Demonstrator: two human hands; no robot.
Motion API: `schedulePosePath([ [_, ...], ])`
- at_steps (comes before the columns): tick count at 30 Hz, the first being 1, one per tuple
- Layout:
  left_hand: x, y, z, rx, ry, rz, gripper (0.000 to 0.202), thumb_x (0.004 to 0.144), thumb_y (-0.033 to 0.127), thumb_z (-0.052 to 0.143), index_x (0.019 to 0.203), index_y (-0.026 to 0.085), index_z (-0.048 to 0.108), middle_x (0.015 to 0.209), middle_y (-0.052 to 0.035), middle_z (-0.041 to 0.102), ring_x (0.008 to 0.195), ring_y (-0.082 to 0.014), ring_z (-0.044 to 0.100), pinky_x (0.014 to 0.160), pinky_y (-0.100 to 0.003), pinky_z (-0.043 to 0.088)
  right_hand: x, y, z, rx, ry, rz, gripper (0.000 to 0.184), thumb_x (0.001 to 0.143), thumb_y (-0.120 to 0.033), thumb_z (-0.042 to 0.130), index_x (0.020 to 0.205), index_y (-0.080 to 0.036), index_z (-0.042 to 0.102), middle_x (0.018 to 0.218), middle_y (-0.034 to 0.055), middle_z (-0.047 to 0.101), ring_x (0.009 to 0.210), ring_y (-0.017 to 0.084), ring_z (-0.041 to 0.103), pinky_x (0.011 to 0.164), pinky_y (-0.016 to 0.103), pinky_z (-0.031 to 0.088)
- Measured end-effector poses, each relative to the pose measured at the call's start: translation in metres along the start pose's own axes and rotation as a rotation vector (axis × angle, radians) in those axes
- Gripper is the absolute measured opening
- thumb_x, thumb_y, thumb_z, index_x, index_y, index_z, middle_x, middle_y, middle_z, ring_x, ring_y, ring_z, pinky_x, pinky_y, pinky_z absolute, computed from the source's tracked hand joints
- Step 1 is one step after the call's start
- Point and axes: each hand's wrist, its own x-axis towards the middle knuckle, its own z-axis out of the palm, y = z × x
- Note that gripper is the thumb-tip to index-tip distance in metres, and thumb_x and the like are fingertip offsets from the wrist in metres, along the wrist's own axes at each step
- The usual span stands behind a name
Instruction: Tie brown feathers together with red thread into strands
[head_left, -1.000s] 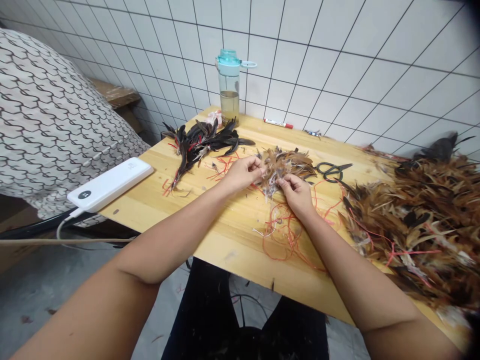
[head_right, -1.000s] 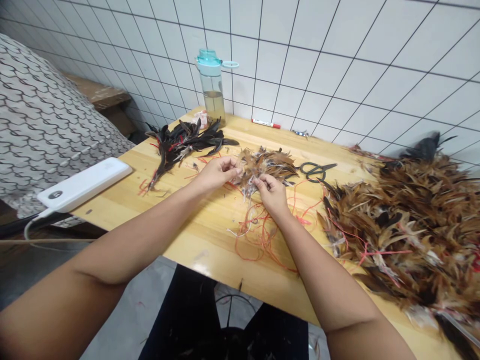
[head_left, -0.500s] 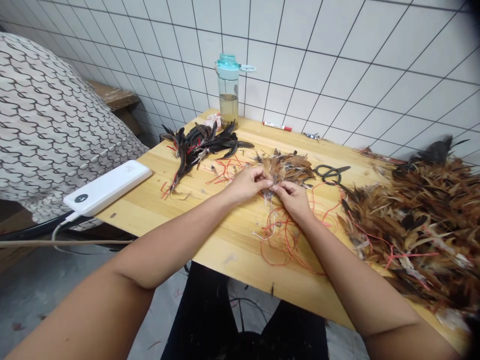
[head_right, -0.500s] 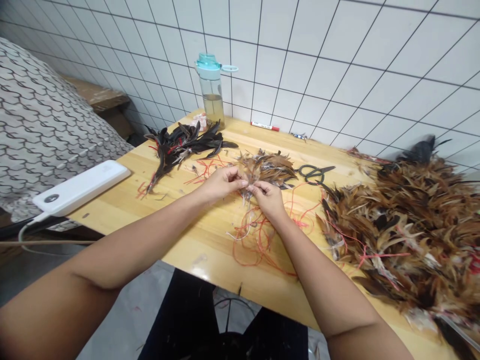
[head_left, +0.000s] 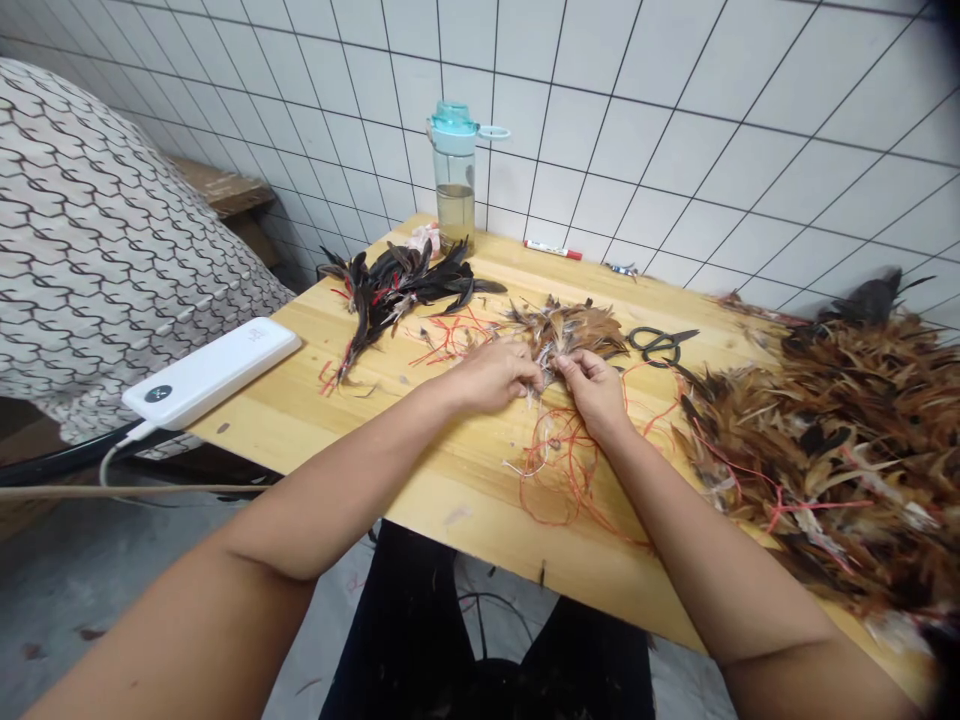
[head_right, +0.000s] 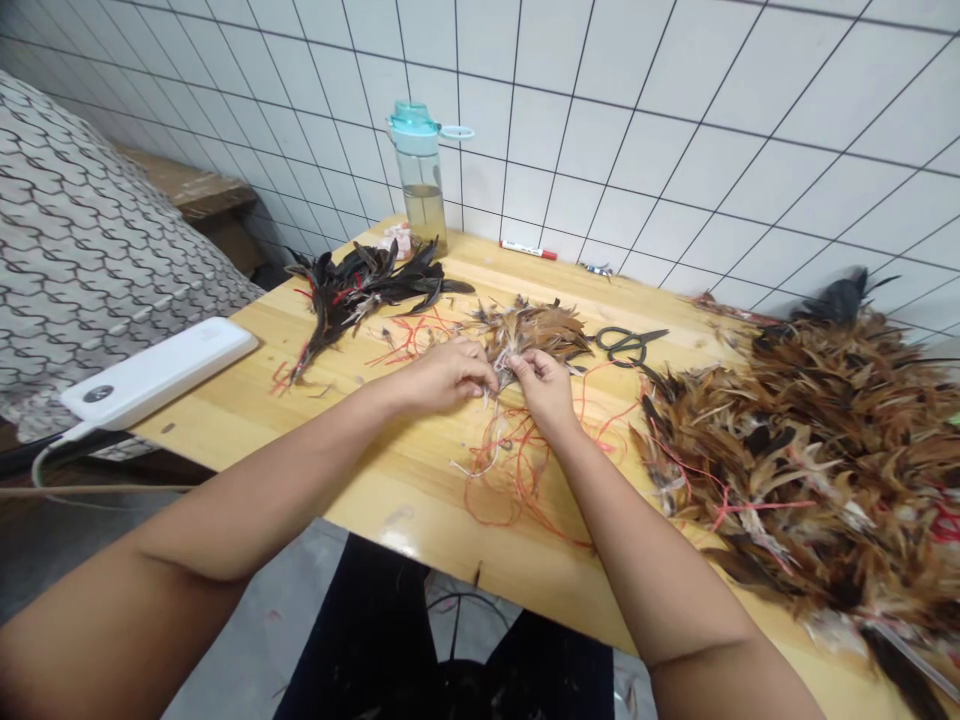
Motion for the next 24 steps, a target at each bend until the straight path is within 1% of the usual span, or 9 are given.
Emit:
schedulePosePath([
  [2,-0.001,-0.001,0.004,0.069,-0.032,-0.016,0.019,0.079,0.016,0.059,0.086,0.026,0.073,0.085,-0.0035,0.063,0.092,-0.0199,0.055,0.083,-0.033,0.042,0.0,0.0,0.0,-0.021,-0.015,-0.013,0.031,0.076,-0.048,0.063,0.066,-0.02,0.055,0.056,-0.0046,0.044,0.054,0.01,0.036,0.054,0.025,0.034],
  [4,-0.001,-0.002,0.007,0.109,-0.03,-0.019,0.016,0.081,0.018,0.058,0.082,0.025,0.072,0.084,-0.0041,0.062,0.091,-0.0205,0.054,0.08,-0.033,0.041,0.0,0.0,0.0,-0.056,-0.028,-0.03,0.031,0.076,-0.048,0.063,0.065,-0.02,0.054,0.057,-0.0041,0.044,0.055,0.011,0.037,0.054,0.025,0.033],
  [7,0.0,-0.003,0.005,0.116,0.039,0.013,0.012,0.082,0.019,0.057,0.079,0.022,0.069,0.086,-0.0049,0.061,0.091,-0.0205,0.052,0.081,-0.033,0.04,0.0,0.0,0.0,-0.101,-0.04,-0.053,0.03,0.076,-0.047,0.062,0.065,-0.02,0.056,0.058,-0.0032,0.046,0.056,0.011,0.038,0.054,0.024,0.033],
  [10,0.002,-0.003,0.0,0.086,0.145,0.029,0.009,0.085,0.022,0.056,0.083,0.02,0.064,0.09,-0.0052,0.062,0.092,-0.0201,0.052,0.088,-0.035,0.039,0.0,0.0,0.0,-0.142,-0.04,-0.071,0.03,0.077,-0.046,0.061,0.064,-0.02,0.055,0.057,-0.0031,0.045,0.056,0.011,0.039,0.054,0.025,0.033],
  [12,0.003,-0.002,-0.003,0.079,0.191,0.025,0.009,0.088,0.023,0.054,0.085,0.019,0.061,0.09,-0.0052,0.063,0.09,-0.0195,0.053,0.088,-0.035,0.039,0.0,0.0,0.001,-0.169,-0.043,-0.082,0.031,0.077,-0.046,0.06,0.063,-0.02,0.055,0.056,-0.003,0.044,0.056,0.012,0.038,0.055,0.025,0.032],
  [15,0.003,0.0,-0.005,0.128,0.221,0.019,0.011,0.09,0.022,0.05,0.086,0.018,0.06,0.088,-0.0056,0.065,0.086,-0.0192,0.053,0.084,-0.033,0.039,-0.001,-0.001,0.001,-0.196,-0.06,-0.102,0.031,0.077,-0.046,0.06,0.061,-0.02,0.054,0.056,-0.0027,0.043,0.056,0.012,0.038,0.055,0.026,0.031],
  [20,0.002,0.001,-0.004,0.298,0.231,0.049,0.016,0.091,0.022,0.048,0.086,0.017,0.062,0.087,-0.0072,0.064,0.084,-0.0198,0.051,0.079,-0.033,0.039,-0.001,-0.003,0.001,-0.209,-0.091,-0.118,0.032,0.076,-0.045,0.06,0.057,-0.019,0.054,0.053,-0.0029,0.042,0.054,0.011,0.038,0.053,0.025,0.031],
  [24,0.002,0.002,-0.004,0.383,0.25,0.085,0.021,0.094,0.023,0.045,0.086,0.016,0.063,0.085,-0.0077,0.064,0.083,-0.0194,0.05,0.079,-0.033,0.039,-0.001,-0.001,0.001,-0.179,-0.133,-0.087,0.03,0.075,-0.045,0.061,0.06,-0.018,0.059,0.055,-0.0017,0.05,0.057,0.012,0.043,0.056,0.025,0.034],
])
